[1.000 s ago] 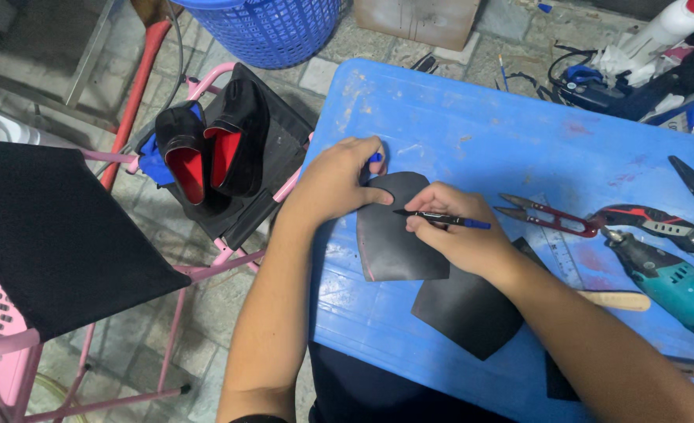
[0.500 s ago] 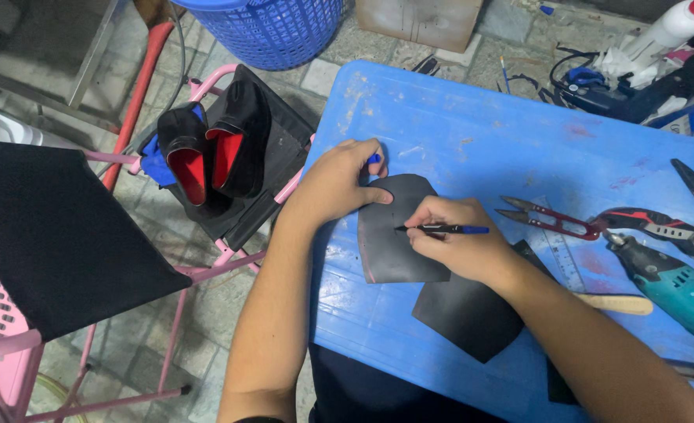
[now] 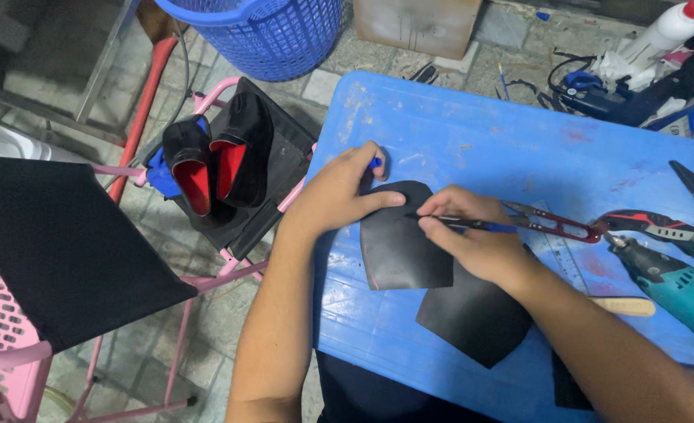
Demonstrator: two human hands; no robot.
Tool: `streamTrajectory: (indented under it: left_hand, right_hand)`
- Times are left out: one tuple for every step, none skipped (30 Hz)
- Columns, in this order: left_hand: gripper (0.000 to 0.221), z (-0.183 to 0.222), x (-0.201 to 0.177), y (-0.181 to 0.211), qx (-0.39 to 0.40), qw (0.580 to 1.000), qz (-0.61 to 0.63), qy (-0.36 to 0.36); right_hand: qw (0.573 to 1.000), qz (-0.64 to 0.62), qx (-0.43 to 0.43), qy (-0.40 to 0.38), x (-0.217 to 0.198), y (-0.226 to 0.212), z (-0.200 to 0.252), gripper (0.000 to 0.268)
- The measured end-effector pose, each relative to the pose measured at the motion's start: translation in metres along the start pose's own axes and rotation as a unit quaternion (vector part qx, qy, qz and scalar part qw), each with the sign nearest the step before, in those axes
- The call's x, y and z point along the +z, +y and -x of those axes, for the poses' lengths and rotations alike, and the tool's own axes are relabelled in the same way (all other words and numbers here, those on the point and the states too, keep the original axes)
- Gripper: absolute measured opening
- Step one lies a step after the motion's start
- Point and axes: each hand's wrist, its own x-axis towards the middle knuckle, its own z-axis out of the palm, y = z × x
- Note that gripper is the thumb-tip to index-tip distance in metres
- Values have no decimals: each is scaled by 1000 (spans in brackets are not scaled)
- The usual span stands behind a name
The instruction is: The person cuts a piece of black material using shears, marks a second piece with a blue pen, sands the edges of the pieces with a rotary tool, and applies liquid from a bottle to the bottom of a shoe.
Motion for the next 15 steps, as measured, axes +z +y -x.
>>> streamTrajectory:
  left_hand:
    - [39, 0, 0, 2, 17, 1000, 14, 6]
    - [30, 1, 2, 5, 35, 999, 13, 13]
    - [21, 1, 3, 7, 54, 998, 12, 21]
    - [13, 2, 6, 10, 71, 997, 13, 25]
    - [12, 2, 9, 14, 80, 996, 11, 24]
    - [10, 2, 12, 17, 91, 996, 9, 20]
    - [10, 1, 14, 21, 103, 995, 8, 16]
    - [11, 0, 15, 24, 106, 994, 6, 20]
    - [13, 0, 16, 27, 110, 994, 3, 24]
    - [15, 1, 17, 31, 112, 993, 0, 30]
    - [16, 1, 17, 34, 114, 993, -6, 30]
    - [17, -2, 17, 37, 120, 992, -13, 31]
    - [19, -4, 16, 39, 125, 991, -20, 32]
    - [18, -3, 17, 42, 124, 991, -22, 36]
    - [18, -2, 18, 43, 123, 991, -24, 39]
  right_hand:
    - [1000, -12, -7, 23, -5, -1, 1, 16]
    - [997, -56, -22, 43, -12, -1, 1, 16]
    - [992, -100, -38, 62, -18, -1, 2, 15]
    - [985, -145, -49, 82, -21, 0, 5, 15]
    - [984, -146, -54, 85, -24, 2, 4, 14]
    - [983, -147, -57, 90, -27, 4, 3, 12]
    - [982, -149, -61, 96, -29, 6, 4, 12]
    - [983, -149, -66, 90, -30, 8, 3, 12]
    - [983, -149, -71, 84, -30, 10, 3, 12]
    - [983, -150, -76, 76, -29, 11, 1, 13]
    - [983, -152, -69, 75, -28, 11, 1, 13]
    - [983, -152, -65, 77, -29, 11, 1, 13]
    - [983, -152, -61, 78, -30, 12, -1, 14]
    - [983, -155, -56, 75, -30, 12, 0, 14]
    - [983, -159, -50, 71, -30, 13, 0, 14]
